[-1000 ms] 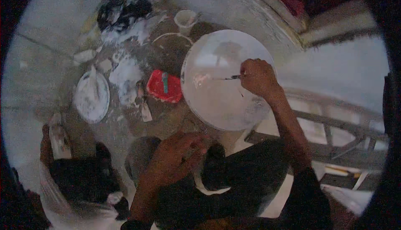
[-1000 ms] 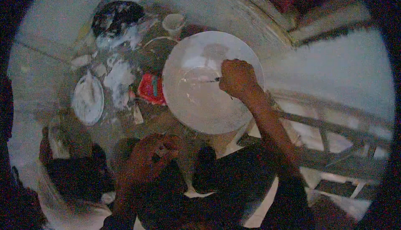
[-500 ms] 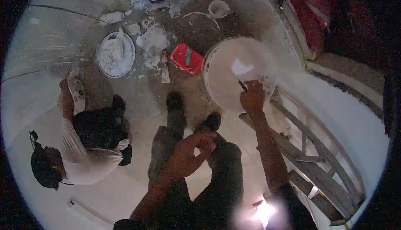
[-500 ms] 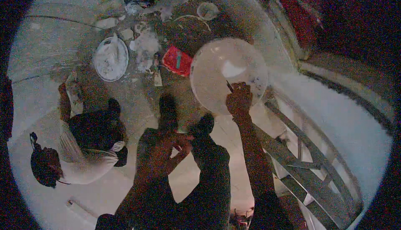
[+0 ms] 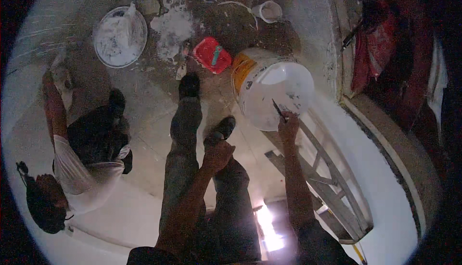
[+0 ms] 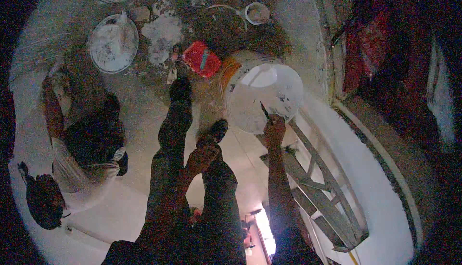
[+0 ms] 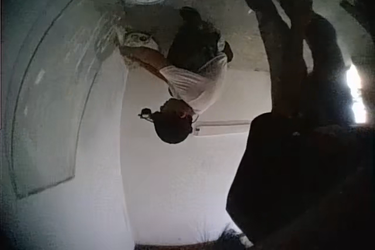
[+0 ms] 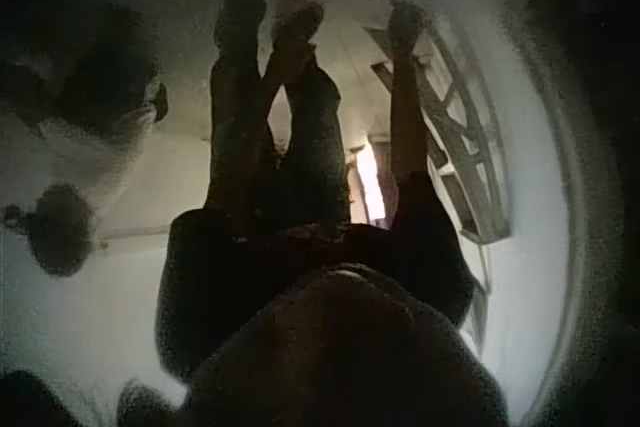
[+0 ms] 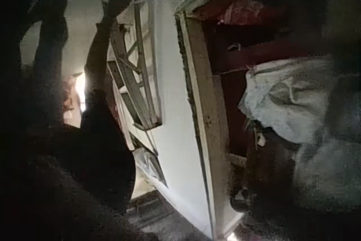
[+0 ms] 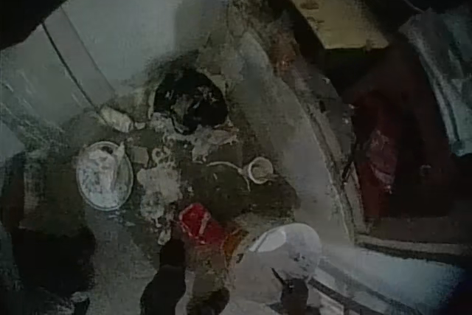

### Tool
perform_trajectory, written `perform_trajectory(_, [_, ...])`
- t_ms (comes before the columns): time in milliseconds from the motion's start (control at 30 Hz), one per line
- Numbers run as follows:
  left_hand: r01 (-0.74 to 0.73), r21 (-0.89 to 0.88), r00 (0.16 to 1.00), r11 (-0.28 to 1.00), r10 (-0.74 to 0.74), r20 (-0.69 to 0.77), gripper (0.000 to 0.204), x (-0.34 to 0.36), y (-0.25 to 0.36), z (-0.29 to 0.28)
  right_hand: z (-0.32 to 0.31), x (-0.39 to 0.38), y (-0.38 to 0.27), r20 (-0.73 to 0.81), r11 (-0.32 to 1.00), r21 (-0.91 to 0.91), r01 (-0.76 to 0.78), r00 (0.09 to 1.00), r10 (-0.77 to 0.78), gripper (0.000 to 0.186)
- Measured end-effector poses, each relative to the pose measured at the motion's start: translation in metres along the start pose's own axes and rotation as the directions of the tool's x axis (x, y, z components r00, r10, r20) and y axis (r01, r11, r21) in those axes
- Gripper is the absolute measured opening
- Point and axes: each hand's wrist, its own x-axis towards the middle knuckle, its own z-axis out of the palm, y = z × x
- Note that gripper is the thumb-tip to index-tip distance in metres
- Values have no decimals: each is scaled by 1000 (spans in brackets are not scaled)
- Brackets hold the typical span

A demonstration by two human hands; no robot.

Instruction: Mixing white paint in a large bucket using a brush while assisting with indoor wall repairs.

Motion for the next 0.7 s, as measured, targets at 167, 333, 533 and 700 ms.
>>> perform_trajectory(167, [-160, -856, 987, 491, 104, -124, 17, 17, -86, 10, 7, 0, -38, 205, 959, -268, 90, 978, -34, 14])
perform_trajectory(333, [75, -464, 985, 883, -137, -102, 25, 16, -25, -16, -26, -6, -21, 260, 950, -258, -174, 935, 242, 13])
perform_trajectory(533, [41, -584, 995, 811, -83, -46, 29, 42, -34, -5, -33, -50, 18, 133, 987, -143, 77, 989, -58, 14])
perform_trajectory(700, [33, -709, 988, 705, -130, -83, 31, 16, -16, -3, -41, -86, -16, 278, 947, -207, -245, 914, 297, 19])
